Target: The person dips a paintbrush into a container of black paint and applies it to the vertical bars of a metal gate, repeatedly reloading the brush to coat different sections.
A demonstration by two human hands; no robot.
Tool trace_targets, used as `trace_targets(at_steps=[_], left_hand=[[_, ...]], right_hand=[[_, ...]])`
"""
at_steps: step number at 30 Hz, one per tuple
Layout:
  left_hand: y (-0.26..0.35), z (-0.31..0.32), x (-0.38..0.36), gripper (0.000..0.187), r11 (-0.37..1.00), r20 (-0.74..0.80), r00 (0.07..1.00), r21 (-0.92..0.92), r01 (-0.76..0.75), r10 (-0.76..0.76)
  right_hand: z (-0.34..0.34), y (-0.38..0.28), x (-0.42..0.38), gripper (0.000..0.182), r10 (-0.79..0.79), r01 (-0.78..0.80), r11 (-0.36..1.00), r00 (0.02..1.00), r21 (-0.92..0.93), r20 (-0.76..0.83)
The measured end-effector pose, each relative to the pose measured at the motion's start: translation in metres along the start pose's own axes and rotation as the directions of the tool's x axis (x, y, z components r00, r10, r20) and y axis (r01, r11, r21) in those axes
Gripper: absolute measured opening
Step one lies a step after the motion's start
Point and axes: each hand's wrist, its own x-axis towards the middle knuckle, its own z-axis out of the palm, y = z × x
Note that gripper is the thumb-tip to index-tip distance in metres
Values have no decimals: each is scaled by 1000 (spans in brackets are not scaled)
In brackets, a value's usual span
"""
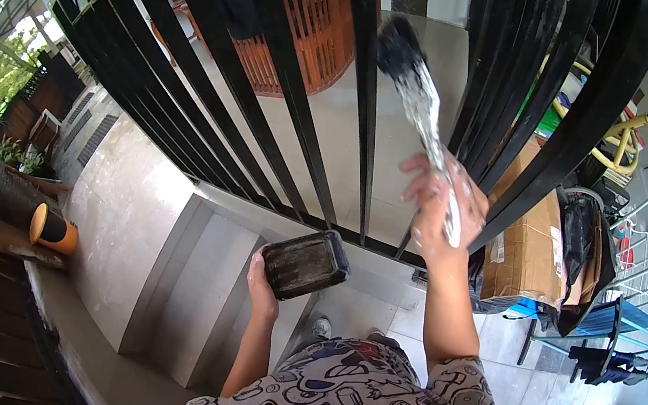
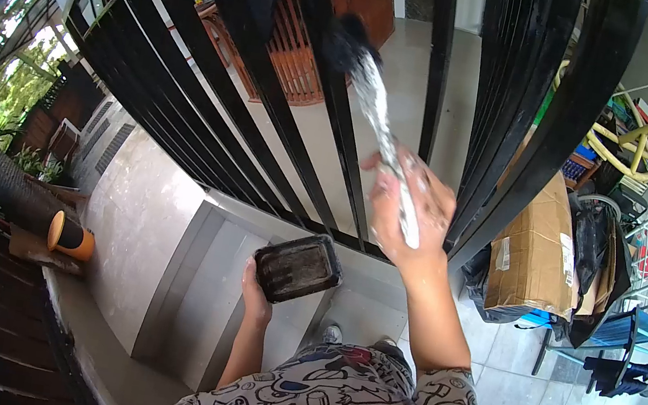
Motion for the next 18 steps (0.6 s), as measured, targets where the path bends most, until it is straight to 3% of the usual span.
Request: trace_targets(at_steps=[3, 4, 7, 10, 14, 17, 18], left_hand=[[17, 16, -14, 48, 997, -23, 1000, -82, 6, -8], [18, 18, -18, 48, 996, -30, 1000, -94, -7, 4], [15, 16, -33, 47, 994, -67, 998, -107, -24, 17], [-4, 5, -50, 46, 994, -121, 993, -114, 1, -15], [-32, -2, -68, 46, 999, -163, 986, -30, 14, -19], [-42, 11, -78, 45, 999, -135, 990, -24, 33, -36], [-47, 17, -78, 46, 999, -141, 990, 35, 16, -11]], right_hand=[[8, 20, 4, 23, -63, 64, 998, 996, -12, 67], [3, 20, -6, 18, 32, -35, 999, 994, 23, 103], [-23, 48, -60, 18, 119, -85, 988, 954, -132, 274], [-47, 75, -118, 22, 462, -401, 886, 811, -233, 360], [-59, 63, -102, 13, 298, -317, 948, 915, 28, 273], [-50, 48, -69, 12, 166, -169, 986, 955, -10, 247], [-46, 50, -74, 12, 248, -261, 965, 924, 5, 290]])
